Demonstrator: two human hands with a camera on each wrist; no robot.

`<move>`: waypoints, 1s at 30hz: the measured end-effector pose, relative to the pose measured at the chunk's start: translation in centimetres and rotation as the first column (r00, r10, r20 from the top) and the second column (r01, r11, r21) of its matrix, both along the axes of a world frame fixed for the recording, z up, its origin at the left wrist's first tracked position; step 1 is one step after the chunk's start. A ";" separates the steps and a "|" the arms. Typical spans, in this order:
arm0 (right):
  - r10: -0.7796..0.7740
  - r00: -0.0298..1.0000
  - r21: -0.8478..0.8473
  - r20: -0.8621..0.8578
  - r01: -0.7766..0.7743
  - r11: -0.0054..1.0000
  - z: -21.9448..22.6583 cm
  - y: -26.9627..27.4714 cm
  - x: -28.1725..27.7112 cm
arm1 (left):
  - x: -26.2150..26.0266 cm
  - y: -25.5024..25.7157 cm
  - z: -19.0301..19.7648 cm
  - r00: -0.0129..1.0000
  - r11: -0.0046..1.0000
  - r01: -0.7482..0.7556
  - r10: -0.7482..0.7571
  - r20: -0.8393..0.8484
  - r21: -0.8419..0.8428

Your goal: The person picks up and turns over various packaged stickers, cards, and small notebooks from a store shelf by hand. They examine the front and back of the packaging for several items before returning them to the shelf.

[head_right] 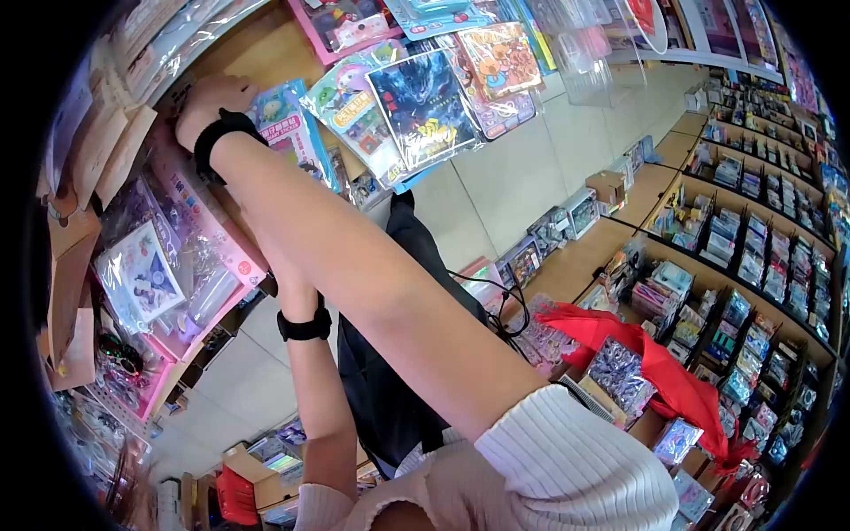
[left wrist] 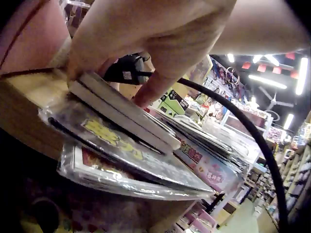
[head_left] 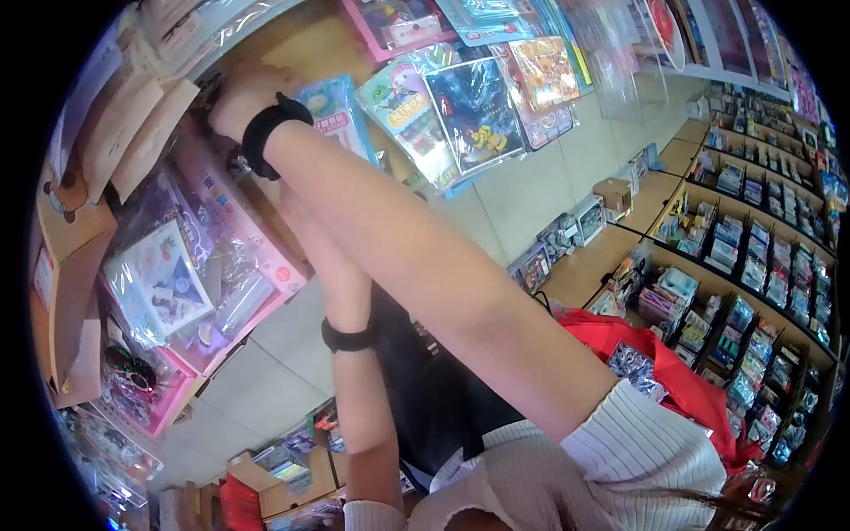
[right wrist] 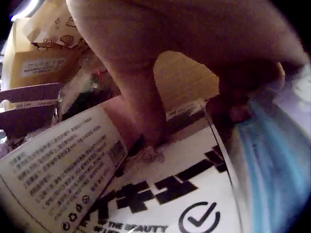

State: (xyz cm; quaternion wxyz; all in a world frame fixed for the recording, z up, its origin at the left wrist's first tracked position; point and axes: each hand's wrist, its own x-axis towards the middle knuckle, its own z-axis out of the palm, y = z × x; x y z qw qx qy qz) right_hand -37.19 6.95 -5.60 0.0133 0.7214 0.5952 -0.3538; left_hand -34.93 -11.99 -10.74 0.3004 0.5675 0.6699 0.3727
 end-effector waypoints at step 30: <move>-0.208 0.468 0.039 -0.859 0.465 0.884 4.6 -11.9 13.6 | -0.1 -2.0 3.3 0.935 0.971 -0.237 0.224 0.276 0.015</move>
